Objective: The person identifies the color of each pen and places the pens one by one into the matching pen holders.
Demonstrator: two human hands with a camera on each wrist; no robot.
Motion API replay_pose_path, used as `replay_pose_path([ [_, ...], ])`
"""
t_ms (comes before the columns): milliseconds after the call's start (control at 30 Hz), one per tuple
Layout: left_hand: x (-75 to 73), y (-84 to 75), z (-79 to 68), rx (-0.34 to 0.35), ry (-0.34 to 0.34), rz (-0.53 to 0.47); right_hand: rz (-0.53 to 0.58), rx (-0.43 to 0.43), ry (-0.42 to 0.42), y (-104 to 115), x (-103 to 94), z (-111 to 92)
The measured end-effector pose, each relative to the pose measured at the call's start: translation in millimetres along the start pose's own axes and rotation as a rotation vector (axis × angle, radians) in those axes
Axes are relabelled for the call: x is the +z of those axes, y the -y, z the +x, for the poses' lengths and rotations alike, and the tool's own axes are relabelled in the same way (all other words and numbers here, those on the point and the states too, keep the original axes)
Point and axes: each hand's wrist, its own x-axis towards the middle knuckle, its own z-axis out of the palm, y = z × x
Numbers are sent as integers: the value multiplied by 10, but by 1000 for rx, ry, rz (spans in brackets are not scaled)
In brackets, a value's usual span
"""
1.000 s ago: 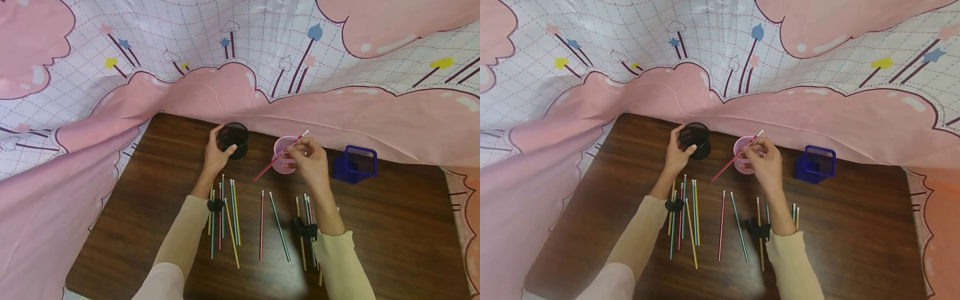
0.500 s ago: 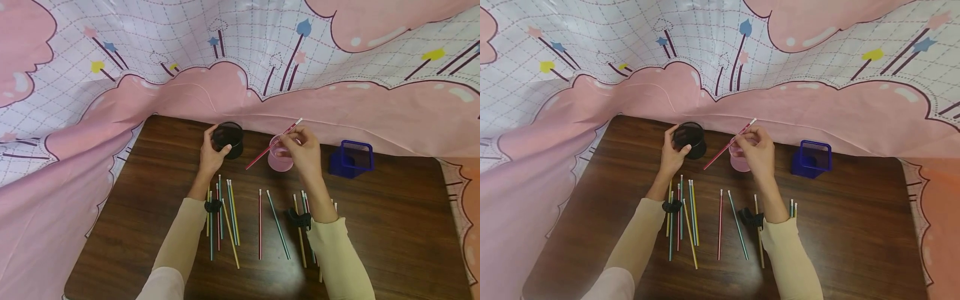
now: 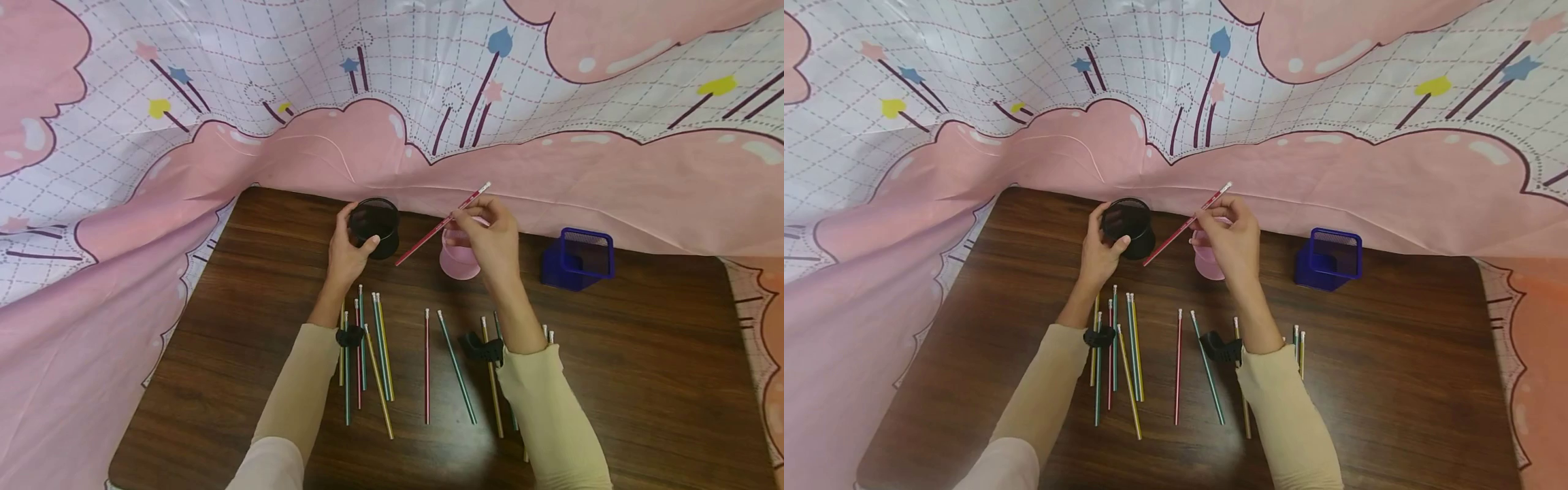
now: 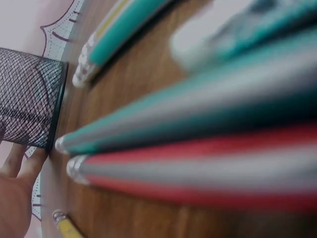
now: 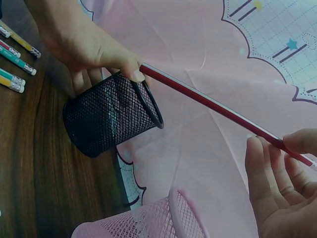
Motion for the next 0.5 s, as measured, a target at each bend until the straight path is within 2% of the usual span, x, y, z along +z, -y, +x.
replay_pose_path([
  [200,-36,63,31,-10,7,146,17,-11,-24,7,74,44],
  [500,-59,55,27,-5,19,206,83,-54,-21,-12,172,118],
])
